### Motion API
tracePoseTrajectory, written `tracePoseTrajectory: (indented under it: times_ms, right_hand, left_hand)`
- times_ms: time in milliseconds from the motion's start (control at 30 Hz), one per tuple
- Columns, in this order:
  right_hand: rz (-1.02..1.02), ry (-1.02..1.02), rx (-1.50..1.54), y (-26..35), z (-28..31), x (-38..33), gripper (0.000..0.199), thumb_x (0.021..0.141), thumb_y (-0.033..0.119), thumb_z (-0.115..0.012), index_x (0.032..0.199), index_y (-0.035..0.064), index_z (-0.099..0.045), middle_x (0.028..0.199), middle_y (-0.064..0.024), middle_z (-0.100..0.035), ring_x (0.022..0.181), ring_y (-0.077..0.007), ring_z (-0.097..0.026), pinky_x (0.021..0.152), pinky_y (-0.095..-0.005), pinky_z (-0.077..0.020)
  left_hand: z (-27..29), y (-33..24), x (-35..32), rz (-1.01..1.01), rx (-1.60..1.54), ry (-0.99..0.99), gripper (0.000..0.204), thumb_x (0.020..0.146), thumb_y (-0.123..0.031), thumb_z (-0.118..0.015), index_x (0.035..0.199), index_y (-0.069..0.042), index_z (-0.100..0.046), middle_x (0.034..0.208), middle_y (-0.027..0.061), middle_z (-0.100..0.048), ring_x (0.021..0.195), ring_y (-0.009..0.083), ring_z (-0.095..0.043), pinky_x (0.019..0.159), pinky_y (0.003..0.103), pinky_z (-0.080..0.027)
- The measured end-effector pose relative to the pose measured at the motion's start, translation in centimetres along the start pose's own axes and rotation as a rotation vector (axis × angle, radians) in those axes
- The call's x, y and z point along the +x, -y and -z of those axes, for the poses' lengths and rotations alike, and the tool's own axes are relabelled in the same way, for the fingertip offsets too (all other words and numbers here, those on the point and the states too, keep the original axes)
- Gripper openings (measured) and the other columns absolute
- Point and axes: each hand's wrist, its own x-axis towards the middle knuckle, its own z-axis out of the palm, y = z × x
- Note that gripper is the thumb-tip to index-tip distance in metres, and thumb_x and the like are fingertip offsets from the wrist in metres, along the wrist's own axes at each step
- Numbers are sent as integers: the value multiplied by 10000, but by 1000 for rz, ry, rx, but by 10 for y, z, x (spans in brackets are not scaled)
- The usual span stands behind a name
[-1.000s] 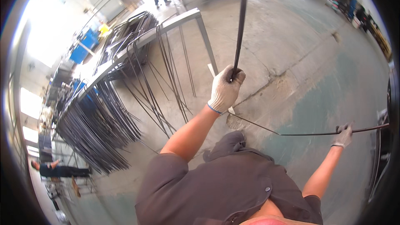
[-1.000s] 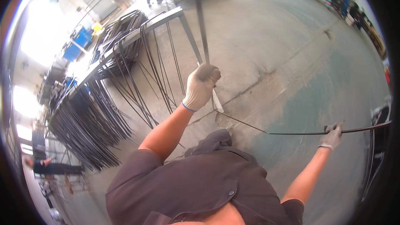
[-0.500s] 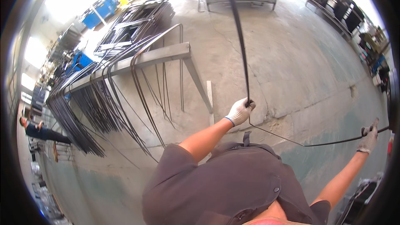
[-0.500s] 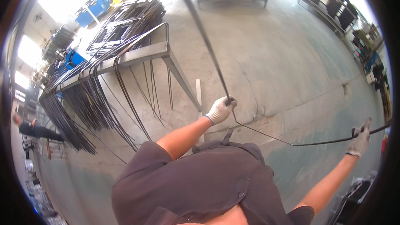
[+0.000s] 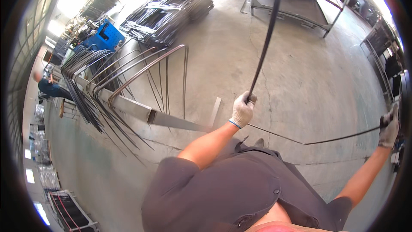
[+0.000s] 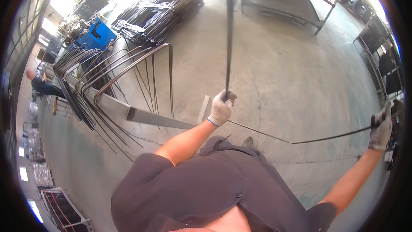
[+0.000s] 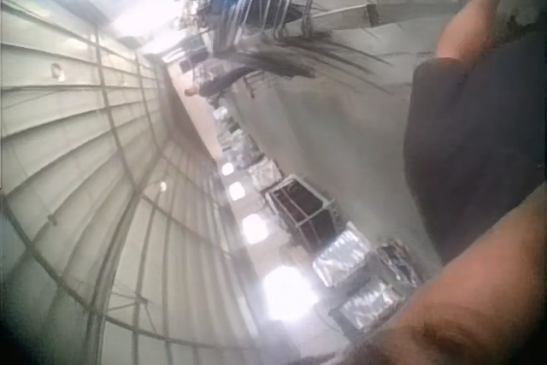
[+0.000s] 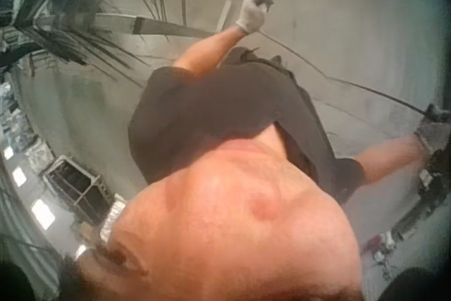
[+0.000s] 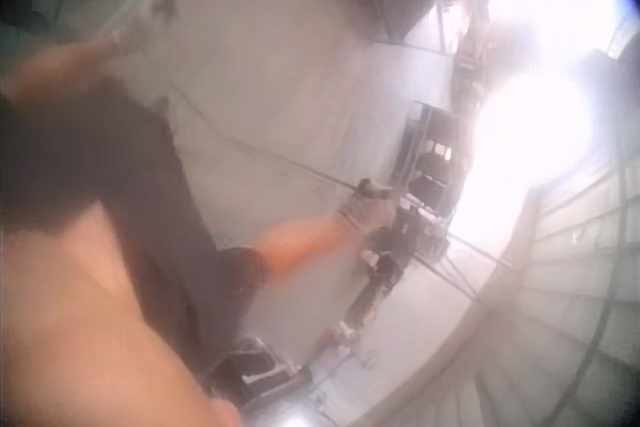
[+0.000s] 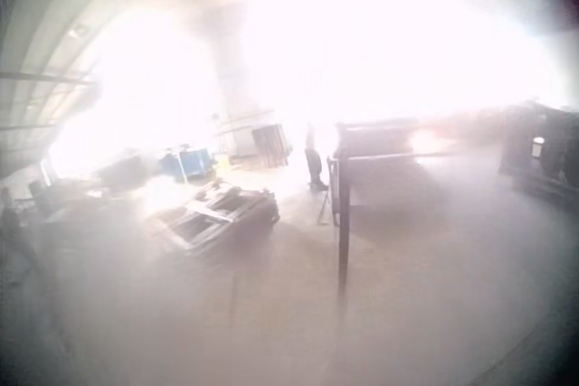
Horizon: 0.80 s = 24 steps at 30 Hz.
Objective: The person measures a wooden board with a tape measure, then picks up and carries bent metal rods through a workshop. They stack the rods onto a pile and later place a bundle of rods onto a metal rack while another worker operates machinery nearby.
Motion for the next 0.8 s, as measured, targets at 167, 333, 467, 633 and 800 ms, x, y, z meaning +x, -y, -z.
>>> tracePoseTrajectory:
  times_ms: [167, 333, 467, 633, 800]
  right_hand:
    - [141, 211, -93, -32, -173, 142, 195, 1089, 272, -662, 1071, 81, -692, 849, 38, -504, 708, -86, -495, 740, -284, -492]
    - [164, 447, -208, -139, -314, 238, 325, 1075, 240, -674, 1312, 19, -664, 975, -9, -645, 865, -133, -679, 848, -341, -608]
    - [-6, 485, -259, -273, -381, 273, 314, 1065, 243, -691, 1281, 17, -656, 953, -21, -647, 826, -145, -679, 813, -345, -617]
    - [-210, 539, -272, -414, -452, 301, 182, 1049, 186, -704, 1149, 41, -658, 928, -18, -646, 786, -148, -665, 774, -348, -618]
    - [-359, 576, -416, -564, -513, 304, 199, 1058, 241, -691, 1107, 53, -648, 822, -21, -657, 705, -151, -663, 672, -321, -576]
  left_hand:
    - [12, -42, 103, 97, -149, -344, 102, 1002, -34, -616, 946, -52, -700, 802, -25, -621, 683, 58, -517, 600, 254, -440]
    - [38, -40, 220, 189, -219, -559, 65, 985, -48, -655, 964, -69, -712, 790, -15, -638, 584, 79, -508, 519, 255, -426]
    - [57, -56, 324, 161, -333, -619, 174, 898, 72, -571, 933, -31, -707, 766, -21, -618, 644, 74, -516, 565, 248, -393]
    - [107, -75, 452, 158, -355, -693, 224, 853, 30, -570, 977, -80, -721, 759, -9, -631, 577, 95, -540, 482, 272, -427]
    - [166, -86, 578, 214, -278, -799, 191, 899, 9, -597, 1007, -76, -730, 734, -1, -636, 567, 103, -559, 453, 278, -411]
